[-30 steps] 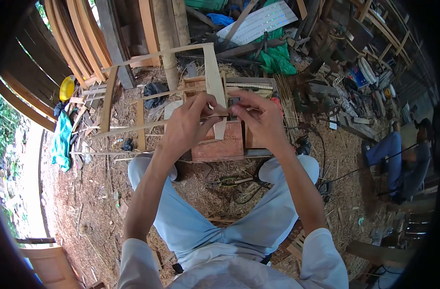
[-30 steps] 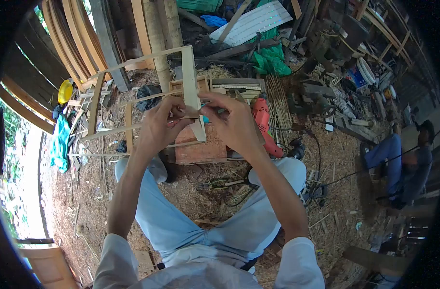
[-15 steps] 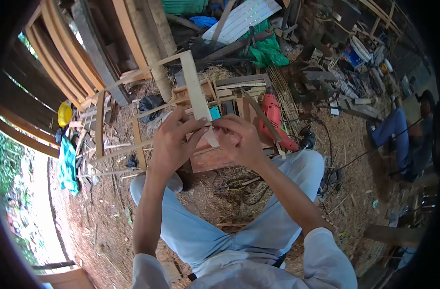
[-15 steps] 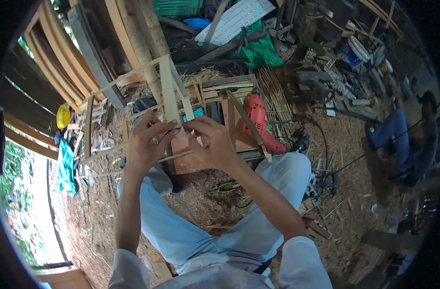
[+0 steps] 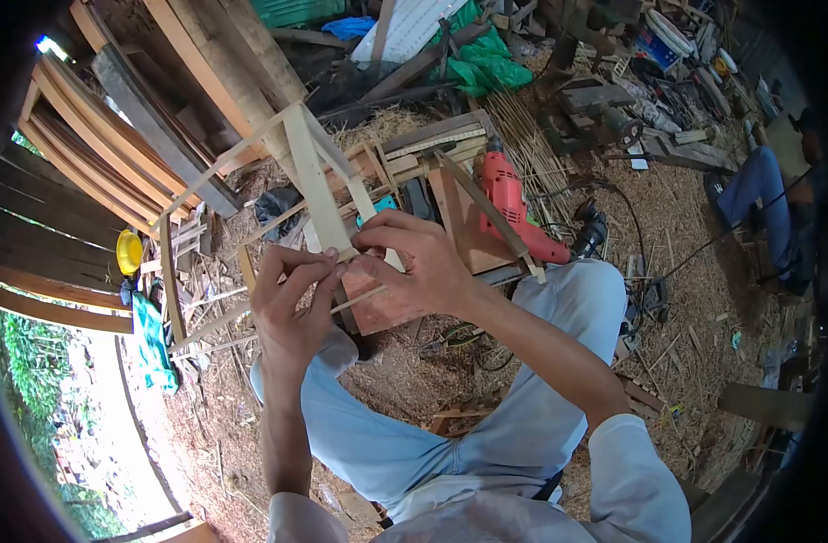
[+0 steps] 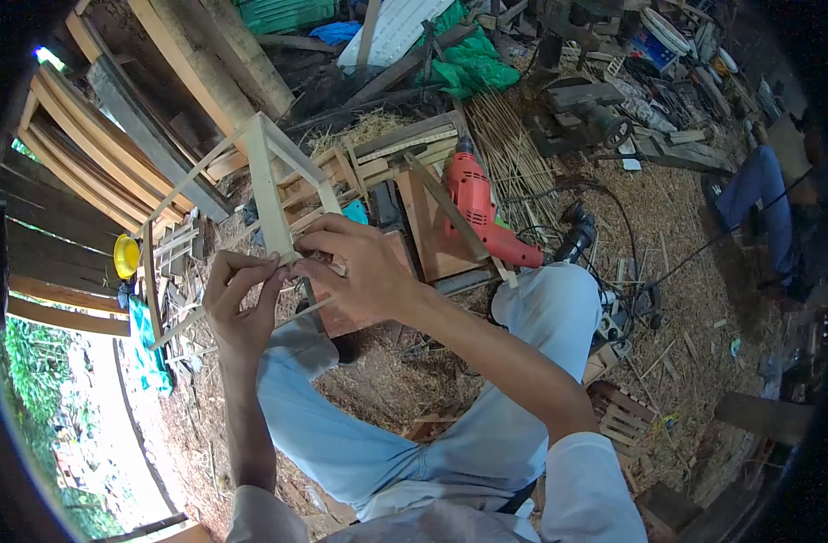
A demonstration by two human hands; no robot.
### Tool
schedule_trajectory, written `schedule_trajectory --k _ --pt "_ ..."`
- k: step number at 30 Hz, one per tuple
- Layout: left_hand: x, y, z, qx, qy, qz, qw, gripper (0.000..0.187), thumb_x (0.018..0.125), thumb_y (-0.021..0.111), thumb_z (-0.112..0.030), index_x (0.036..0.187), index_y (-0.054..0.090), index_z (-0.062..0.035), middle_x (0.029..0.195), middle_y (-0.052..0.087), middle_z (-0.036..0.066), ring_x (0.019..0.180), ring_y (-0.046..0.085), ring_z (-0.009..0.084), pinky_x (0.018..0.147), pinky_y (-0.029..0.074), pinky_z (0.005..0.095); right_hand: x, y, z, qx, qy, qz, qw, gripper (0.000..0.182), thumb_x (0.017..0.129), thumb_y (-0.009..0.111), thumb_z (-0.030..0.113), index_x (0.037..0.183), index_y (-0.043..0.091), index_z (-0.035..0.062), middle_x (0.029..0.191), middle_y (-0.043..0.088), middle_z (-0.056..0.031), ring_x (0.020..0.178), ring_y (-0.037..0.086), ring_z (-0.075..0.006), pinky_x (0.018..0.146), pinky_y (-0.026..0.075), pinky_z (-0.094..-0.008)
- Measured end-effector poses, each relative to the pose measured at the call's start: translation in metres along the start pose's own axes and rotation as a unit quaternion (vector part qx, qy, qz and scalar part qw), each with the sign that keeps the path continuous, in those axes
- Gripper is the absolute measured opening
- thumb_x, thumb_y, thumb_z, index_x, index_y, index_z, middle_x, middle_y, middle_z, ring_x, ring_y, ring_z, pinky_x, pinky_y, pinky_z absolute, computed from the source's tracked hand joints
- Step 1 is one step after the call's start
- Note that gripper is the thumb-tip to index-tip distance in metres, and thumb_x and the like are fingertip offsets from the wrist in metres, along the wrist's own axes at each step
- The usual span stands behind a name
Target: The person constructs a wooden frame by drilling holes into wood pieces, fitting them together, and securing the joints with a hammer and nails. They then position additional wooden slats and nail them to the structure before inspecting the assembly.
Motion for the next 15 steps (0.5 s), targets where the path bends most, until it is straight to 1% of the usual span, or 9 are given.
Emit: schedule_trajectory --k 4,6,7,10,11,12,13,15 --pt "-0.002 -0.001 0.005 -0.026 0.007 -0.001 1.0 0.016 0.07 0.075 0.006 0.083 0.069 -0.0009 0.08 0.059 0.009 0.068 0.063 0.0192 0.057 0.05 0.0289 -0.002 -0.001 0.002 0.007 0.015 -0.011 1.0 0.024 0.08 0.072 0.013 0.096 0.066 -0.0035 0.092 0.062 -0.0133 0.074 0.065 -0.0244 0.065 0.051 -0.0314" --pt "0.0 0.001 0.002 -0.025 -0.002 0.021 0.999 0.015 0.071 0.074 0.006 0.083 0.069 -0.0004 0.078 0.059 0.009 0.073 0.066 0.0201 0.06 0.053 0.0296 -0.004 -0.002 -0.002 -0.037 0.022 -0.009 0.999 0.024 0.079 0.073 0.013 0.096 0.066 -0.0034 0.092 0.063 -0.0126 0.075 0.066 -0.0244 0.066 0.052 -0.0315" --pt "0.0 0.0 0.003 -0.023 -0.004 0.016 1.0 0.015 0.071 0.074 0.006 0.083 0.069 -0.0004 0.078 0.059 0.009 0.073 0.066 0.0201 0.06 0.053 0.0296 -0.004 -0.001 -0.002 -0.036 0.02 -0.004 0.999 0.024 0.079 0.073 0.013 0.096 0.066 -0.0034 0.092 0.063 -0.0126 0.075 0.066 -0.0244 0.066 0.052 -0.0315" --pt "-0.001 0.0 0.003 -0.035 0.007 0.019 0.999 0.015 0.072 0.074 0.005 0.085 0.069 -0.0001 0.078 0.059 0.009 0.076 0.068 0.0203 0.063 0.055 0.0298 -0.003 -0.004 0.003 -0.037 -0.018 -0.031 0.999 0.022 0.079 0.073 0.01 0.095 0.066 -0.004 0.092 0.064 -0.0126 0.079 0.066 -0.0253 0.069 0.051 -0.0327" --pt "-0.002 0.002 0.007 -0.015 -0.012 0.034 0.999 0.016 0.073 0.073 0.004 0.087 0.069 -0.0006 0.08 0.06 0.01 0.079 0.068 0.0204 0.065 0.055 0.0298 -0.002 -0.003 0.004 -0.037 -0.021 -0.025 0.999 0.022 0.079 0.073 0.01 0.095 0.066 -0.004 0.092 0.064 -0.0126 0.079 0.066 -0.0253 0.069 0.051 -0.0327" --pt "-0.003 0.003 0.011 0.005 -0.031 0.048 0.998 0.017 0.074 0.073 0.003 0.089 0.068 -0.0011 0.082 0.061 0.01 0.081 0.069 0.0205 0.067 0.055 0.0297 -0.001 -0.003 0.003 -0.037 -0.008 -0.02 0.999 0.022 0.079 0.073 0.008 0.095 0.066 -0.0053 0.092 0.064 -0.0128 0.08 0.065 -0.0233 0.07 0.05 -0.0312" --pt "-0.003 0.002 0.01 0.007 -0.035 0.043 0.998 0.017 0.074 0.073 0.003 0.089 0.068 -0.0011 0.082 0.061 0.01 0.081 0.069 0.0205 0.067 0.055 0.0297 0.0 -0.003 0.001 -0.037 0.006 -0.014 0.999 0.021 0.079 0.073 0.006 0.095 0.065 -0.0066 0.093 0.064 -0.0129 0.082 0.064 -0.0213 0.071 0.05 -0.0296" --pt "-0.002 -0.005 0.017 -0.096 -0.085 0.008 0.992 0.019 0.072 0.074 0.004 0.09 0.068 -0.0017 0.087 0.066 0.011 0.072 0.064 0.0211 0.063 0.052 0.0305 0.0 -0.002 0.0 -0.035 0.013 -0.004 0.999 0.021 0.08 0.073 0.006 0.094 0.065 -0.0066 0.093 0.064 -0.0128 0.082 0.064 -0.021 0.071 0.049 -0.0291"
Point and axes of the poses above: each hand's wrist, its own x-axis towards the middle knuckle, its own y-axis out of the palm, z = x × y, the point moved 10 cm from there along x, towards the middle knuckle
